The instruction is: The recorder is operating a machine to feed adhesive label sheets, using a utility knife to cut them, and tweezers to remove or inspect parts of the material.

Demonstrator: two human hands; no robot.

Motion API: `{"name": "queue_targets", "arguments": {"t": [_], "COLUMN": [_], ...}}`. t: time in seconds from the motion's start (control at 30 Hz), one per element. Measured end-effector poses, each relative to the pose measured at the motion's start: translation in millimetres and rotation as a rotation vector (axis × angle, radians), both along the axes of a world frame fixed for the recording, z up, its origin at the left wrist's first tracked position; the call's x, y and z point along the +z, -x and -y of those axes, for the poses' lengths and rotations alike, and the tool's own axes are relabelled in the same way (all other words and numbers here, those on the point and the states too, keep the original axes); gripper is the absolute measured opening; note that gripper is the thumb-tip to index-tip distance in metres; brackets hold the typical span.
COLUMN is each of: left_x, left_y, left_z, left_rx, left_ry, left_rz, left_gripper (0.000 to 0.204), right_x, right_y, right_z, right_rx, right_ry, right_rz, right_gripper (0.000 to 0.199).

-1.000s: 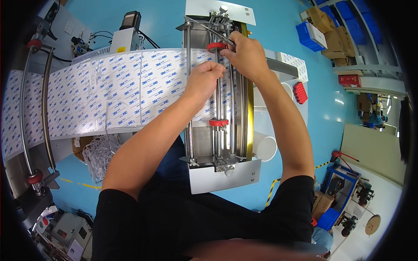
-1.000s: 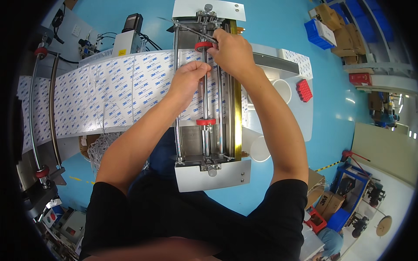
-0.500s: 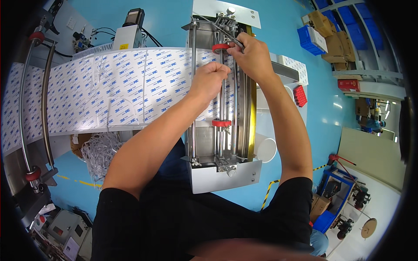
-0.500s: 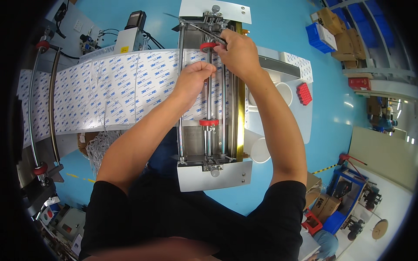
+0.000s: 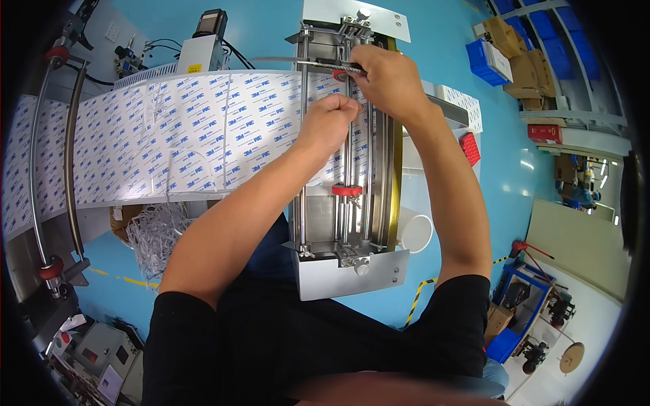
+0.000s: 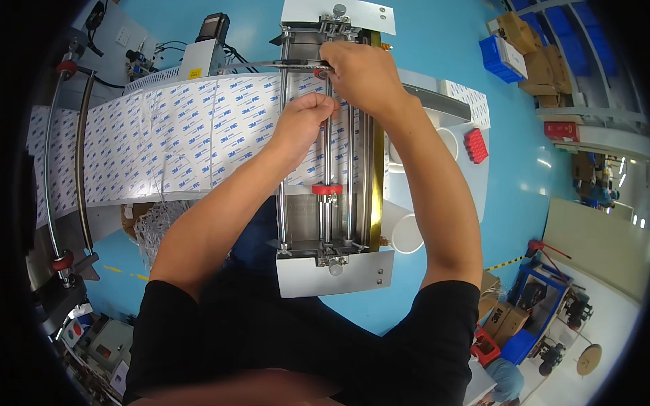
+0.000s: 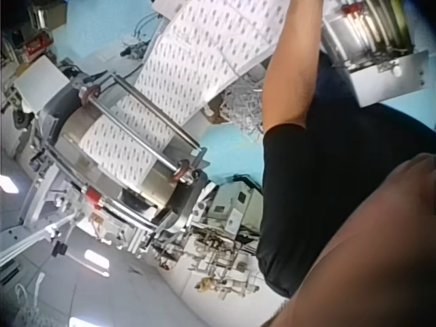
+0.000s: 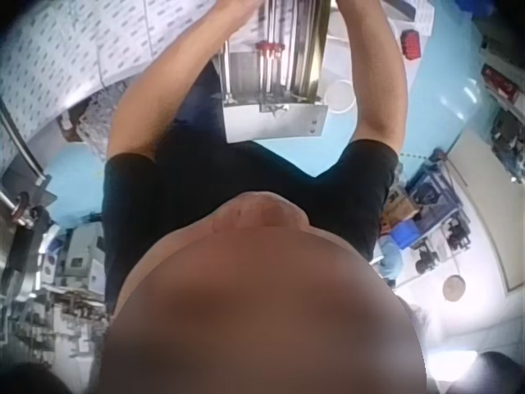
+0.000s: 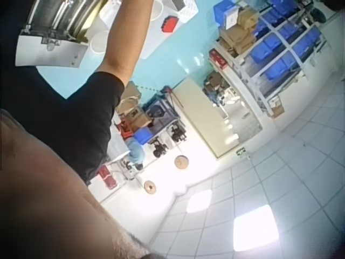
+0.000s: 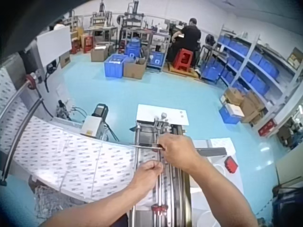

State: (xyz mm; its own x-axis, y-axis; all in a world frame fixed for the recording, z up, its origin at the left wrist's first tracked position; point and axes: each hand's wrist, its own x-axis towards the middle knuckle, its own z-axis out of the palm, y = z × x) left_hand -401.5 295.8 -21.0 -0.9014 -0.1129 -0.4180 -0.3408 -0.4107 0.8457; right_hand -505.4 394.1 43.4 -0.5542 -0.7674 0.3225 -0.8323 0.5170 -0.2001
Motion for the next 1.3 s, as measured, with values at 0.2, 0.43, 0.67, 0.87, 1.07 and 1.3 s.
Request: {"name": "queue_targets", "arguments": {"t": [0.2, 0.43, 0.67, 0.87, 1.07, 1.3], "left_x": [-10.6, -9.8, -13.3, -15.1, -12.9, -14.9], "left_y": [2.1, 1.4, 3.0, 3.5, 3.4, 3.6], "left_z": [-2.1, -1.1, -2.5, -4.7, -4.9, -4.2], "left_rx": [0.039, 0.039, 0.048, 0.074, 0.031, 0.05], "left_ry": [0.024, 0.025, 0.045, 0.029, 0.011, 0.11], "left_rz": [-0.064, -0.017, -0.049, -0.085, -0.035, -0.089], "left_gripper": [0.015, 0.015, 0.015, 0.017, 0.017, 0.017], "right_x": [-2.2, -1.5, -0.5, 6.2, 8.1, 13.7], "right_y": [3.5, -1.1, 3.5, -2.2, 2.9, 4.0], "right_z": [-5.3, -4.3, 5.5, 37.1, 40.4, 34.6], "right_rx": [-0.007, -0.035, -0.005, 0.037, -0.073, -0.074], "right_ry": [0.057, -0.05, -0.04, -0.216, -0.348, -0.313], "right_rz": [0.002, 0.023, 0.014, -0.01, 0.038, 0.129], "right_gripper": [0.018, 0.02, 0.023, 0.014, 0.013, 0.02]}}
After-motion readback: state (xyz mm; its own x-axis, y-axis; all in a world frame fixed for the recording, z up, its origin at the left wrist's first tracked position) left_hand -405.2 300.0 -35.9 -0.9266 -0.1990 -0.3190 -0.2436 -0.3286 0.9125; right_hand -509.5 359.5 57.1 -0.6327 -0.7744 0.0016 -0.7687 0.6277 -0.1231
